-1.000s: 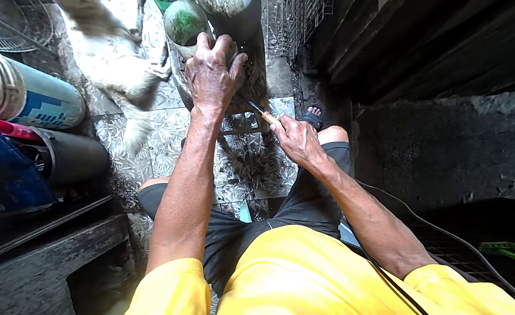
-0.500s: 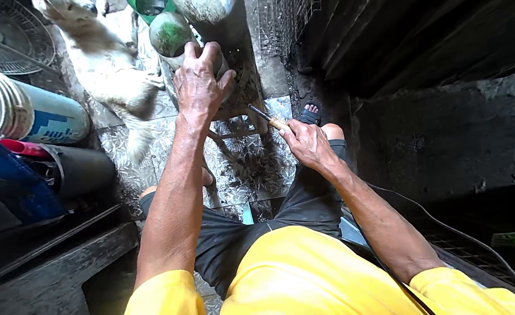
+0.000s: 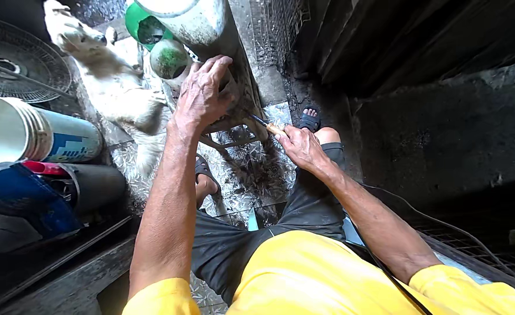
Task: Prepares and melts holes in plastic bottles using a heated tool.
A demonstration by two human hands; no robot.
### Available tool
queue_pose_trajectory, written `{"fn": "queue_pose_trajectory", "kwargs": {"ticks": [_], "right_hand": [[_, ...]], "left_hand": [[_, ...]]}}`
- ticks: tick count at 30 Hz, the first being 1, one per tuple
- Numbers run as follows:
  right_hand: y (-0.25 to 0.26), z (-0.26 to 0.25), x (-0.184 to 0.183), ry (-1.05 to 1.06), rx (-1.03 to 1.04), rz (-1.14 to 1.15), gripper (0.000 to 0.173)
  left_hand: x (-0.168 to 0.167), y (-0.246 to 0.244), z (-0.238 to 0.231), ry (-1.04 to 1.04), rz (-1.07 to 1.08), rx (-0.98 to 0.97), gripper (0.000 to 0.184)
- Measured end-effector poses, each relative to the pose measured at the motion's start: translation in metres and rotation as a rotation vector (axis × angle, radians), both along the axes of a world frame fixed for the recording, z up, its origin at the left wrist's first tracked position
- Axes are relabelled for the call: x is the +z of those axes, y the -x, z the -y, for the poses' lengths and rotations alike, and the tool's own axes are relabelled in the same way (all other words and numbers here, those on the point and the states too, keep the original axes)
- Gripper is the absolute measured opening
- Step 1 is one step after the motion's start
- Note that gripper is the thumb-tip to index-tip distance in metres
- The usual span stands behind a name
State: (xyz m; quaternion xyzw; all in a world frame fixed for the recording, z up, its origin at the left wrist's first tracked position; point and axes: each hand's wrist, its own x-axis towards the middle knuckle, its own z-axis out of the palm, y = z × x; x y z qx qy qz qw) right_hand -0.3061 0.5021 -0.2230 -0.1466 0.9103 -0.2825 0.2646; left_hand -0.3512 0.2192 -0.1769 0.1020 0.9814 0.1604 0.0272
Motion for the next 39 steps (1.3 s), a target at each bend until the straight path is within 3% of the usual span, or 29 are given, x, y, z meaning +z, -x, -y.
{"fn": "queue_pose_trajectory", "kwargs": {"ticks": [3,9,12,17,24,27,39], "right_hand": [[-0.002,0.001,0.001,-0.010,-0.003,0.026,0.042],[-0.004,-0.002,0.000,-0.023,-0.004,0.055,0.039],[-0.003,-0.005,-0.002,-0.037,0.006,0.069,0.040],[0.001,-0.007,-0.005,-0.027,0.013,0.049,0.039],[0.001,0.001,-0.003,-0.033,0.013,0.058,0.042],[0.001,0.002,-0.004,-0.025,0.013,0.046,0.043],[0.003,0.008,-0.006,-0.007,0.004,0.024,0.041]], "left_hand": [[-0.007,0.001,-0.004,0.007,-0.019,0.048,0.071],[-0.012,-0.007,-0.018,0.058,-0.003,0.310,0.072],[-0.016,-0.003,-0.011,-0.002,-0.006,0.248,0.061],[-0.007,0.002,-0.006,0.011,0.073,0.218,0.061],[-0.026,0.002,-0.018,0.056,-0.089,0.313,0.059],[-0.032,0.005,-0.010,0.031,-0.150,0.280,0.049],[-0.033,0.010,0.000,-0.012,-0.160,0.261,0.043]]}}
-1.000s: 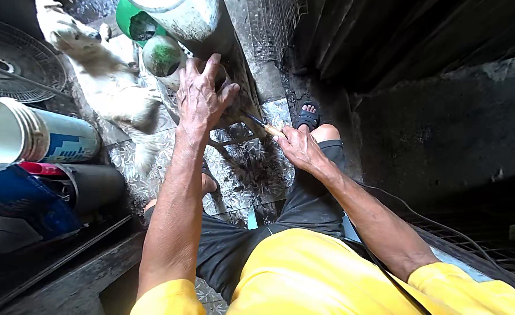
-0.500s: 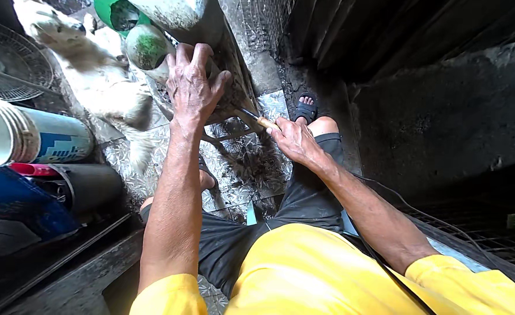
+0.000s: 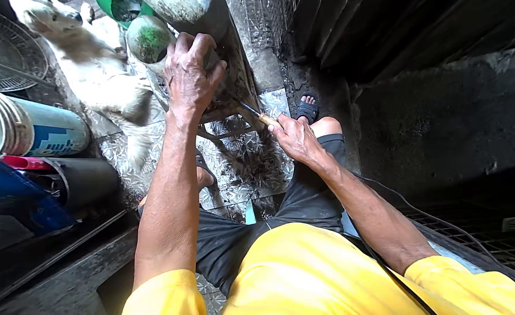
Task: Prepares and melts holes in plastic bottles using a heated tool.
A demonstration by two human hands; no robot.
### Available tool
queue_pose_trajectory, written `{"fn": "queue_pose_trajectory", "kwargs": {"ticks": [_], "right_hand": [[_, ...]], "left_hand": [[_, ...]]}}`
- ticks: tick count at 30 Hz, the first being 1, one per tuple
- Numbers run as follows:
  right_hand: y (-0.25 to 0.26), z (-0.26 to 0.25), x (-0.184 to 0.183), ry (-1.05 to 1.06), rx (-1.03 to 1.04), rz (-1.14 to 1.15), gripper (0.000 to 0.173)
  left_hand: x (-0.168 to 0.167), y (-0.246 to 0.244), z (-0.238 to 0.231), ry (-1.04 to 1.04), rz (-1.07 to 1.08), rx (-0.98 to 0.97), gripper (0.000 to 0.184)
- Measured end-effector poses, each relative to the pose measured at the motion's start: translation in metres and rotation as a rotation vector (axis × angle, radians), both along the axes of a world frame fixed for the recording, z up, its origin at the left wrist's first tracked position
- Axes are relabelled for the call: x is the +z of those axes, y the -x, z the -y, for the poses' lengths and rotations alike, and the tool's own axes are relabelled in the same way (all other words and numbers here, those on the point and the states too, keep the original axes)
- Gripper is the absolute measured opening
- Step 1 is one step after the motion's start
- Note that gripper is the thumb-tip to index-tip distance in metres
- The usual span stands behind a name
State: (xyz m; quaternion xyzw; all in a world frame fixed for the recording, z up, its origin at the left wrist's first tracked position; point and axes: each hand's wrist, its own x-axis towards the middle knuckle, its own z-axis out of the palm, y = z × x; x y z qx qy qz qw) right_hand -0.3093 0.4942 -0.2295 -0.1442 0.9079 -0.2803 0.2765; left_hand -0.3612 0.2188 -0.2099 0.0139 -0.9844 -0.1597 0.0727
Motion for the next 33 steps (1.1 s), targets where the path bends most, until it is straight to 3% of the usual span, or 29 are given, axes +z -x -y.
{"fn": "queue_pose_trajectory", "kwargs": {"ticks": [22,33], "right_hand": [[-0.001,0.011,-0.005,-0.031,0.026,0.015,0.043],[-0.009,-0.006,0.004,0.050,-0.003,-0.041,0.041]], "left_hand": [[-0.006,0.001,0.001,0.012,-0.021,-0.012,0.040],[0.000,0.002,0.000,-0.006,0.012,0.015,0.043]]}}
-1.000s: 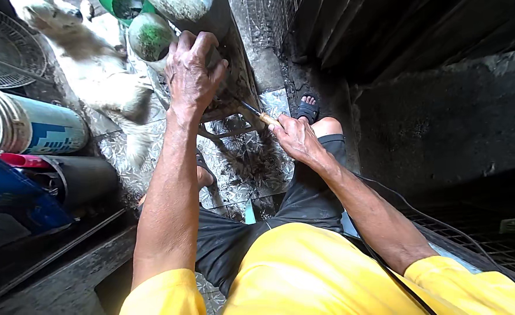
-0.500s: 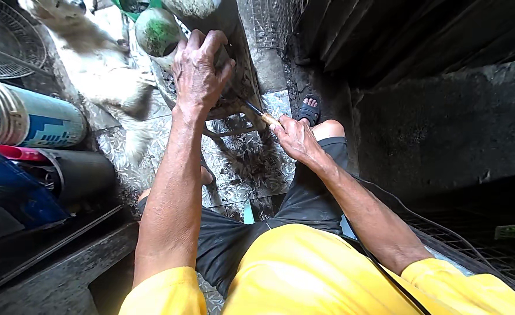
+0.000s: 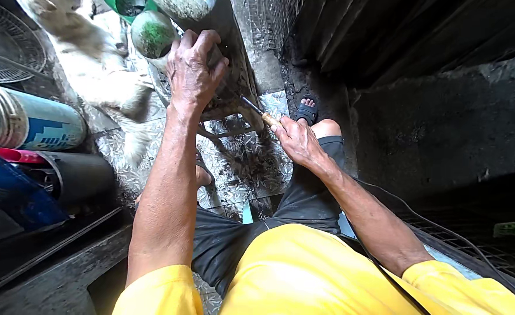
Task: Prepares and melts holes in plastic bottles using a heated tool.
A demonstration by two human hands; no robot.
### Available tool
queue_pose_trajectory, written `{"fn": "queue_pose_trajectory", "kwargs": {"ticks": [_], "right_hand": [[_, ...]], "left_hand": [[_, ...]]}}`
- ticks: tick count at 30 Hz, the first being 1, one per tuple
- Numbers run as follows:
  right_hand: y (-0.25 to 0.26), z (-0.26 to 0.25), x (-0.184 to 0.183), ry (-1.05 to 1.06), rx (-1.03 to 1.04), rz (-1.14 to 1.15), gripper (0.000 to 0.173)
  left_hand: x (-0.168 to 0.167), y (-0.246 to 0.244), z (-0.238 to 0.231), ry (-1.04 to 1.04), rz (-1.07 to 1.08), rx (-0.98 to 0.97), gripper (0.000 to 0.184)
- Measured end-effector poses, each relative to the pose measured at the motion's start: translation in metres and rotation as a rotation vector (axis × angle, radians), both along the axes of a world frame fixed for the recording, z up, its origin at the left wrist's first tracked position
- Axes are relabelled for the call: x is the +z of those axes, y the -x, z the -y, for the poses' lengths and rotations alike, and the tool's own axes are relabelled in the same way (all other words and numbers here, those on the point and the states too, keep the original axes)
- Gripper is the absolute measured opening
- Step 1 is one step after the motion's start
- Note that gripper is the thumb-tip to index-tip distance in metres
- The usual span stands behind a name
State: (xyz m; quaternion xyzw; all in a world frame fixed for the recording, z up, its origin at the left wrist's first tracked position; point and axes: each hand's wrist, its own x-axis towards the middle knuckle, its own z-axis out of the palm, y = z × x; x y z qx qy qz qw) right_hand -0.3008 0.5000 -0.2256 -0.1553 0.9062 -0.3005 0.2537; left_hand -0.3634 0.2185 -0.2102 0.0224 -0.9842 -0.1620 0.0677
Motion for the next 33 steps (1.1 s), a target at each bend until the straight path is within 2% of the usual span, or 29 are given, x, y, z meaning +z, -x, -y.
{"fn": "queue_pose_trajectory", "kwargs": {"ticks": [28,33], "right_hand": [[0.012,0.032,0.005,-0.024,0.022,-0.001,0.043],[0.006,0.018,0.007,-0.003,0.041,-0.044,0.041]], "left_hand": [[-0.003,-0.003,-0.003,-0.003,-0.042,0.005,0.042],[-0.002,-0.004,0.000,-0.024,-0.041,0.004,0.040]]}}
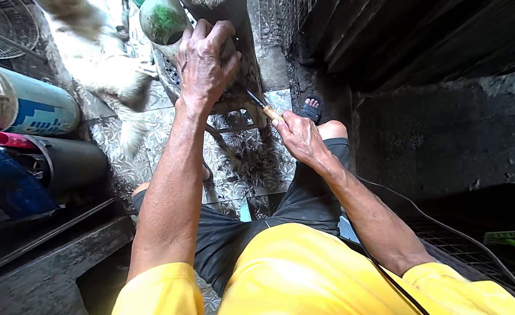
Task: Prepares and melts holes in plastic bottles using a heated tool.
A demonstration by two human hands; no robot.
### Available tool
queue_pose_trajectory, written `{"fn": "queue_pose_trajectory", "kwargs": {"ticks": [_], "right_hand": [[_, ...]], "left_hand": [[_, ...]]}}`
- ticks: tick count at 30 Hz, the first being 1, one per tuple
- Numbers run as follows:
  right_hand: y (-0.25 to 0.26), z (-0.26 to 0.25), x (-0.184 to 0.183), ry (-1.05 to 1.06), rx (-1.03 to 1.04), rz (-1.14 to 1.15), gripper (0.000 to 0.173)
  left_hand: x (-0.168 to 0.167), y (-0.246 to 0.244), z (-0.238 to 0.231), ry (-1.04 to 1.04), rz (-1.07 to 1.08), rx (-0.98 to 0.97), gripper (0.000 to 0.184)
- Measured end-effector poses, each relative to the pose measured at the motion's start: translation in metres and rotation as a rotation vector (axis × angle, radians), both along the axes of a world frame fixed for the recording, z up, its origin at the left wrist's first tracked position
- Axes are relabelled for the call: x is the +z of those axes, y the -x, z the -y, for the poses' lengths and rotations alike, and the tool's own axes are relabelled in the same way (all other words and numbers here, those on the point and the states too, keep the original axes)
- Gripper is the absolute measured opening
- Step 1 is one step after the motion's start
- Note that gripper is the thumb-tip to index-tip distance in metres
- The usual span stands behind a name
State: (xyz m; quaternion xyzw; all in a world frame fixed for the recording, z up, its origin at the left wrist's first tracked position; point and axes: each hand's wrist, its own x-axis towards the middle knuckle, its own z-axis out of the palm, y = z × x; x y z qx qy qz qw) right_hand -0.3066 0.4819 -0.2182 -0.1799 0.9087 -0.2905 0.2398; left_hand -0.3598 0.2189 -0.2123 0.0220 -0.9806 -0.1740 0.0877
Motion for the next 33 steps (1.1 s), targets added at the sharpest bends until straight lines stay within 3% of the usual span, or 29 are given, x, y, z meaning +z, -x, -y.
{"fn": "queue_pose_trajectory", "kwargs": {"ticks": [8,13,18,23,28,33], "right_hand": [[-0.004,-0.027,-0.010,0.009,-0.048,0.031,0.044],[-0.005,-0.019,-0.012,0.029,-0.036,0.033,0.043],[-0.007,-0.017,-0.011,0.031,-0.038,0.059,0.042],[-0.007,-0.019,-0.012,0.041,-0.034,0.066,0.042],[-0.008,-0.018,-0.012,0.059,-0.022,0.059,0.042],[-0.010,-0.019,-0.012,0.063,-0.018,0.044,0.042]], "left_hand": [[-0.014,-0.024,0.011,-0.080,-0.177,-0.003,0.045],[-0.005,-0.033,0.024,-0.140,-0.088,-0.055,0.068],[-0.003,-0.041,0.026,-0.132,-0.055,-0.026,0.063],[0.002,-0.046,0.021,-0.166,0.017,0.128,0.059],[-0.007,-0.046,0.013,-0.181,-0.080,0.211,0.048],[-0.023,-0.042,0.011,-0.168,-0.197,0.245,0.051]]}}
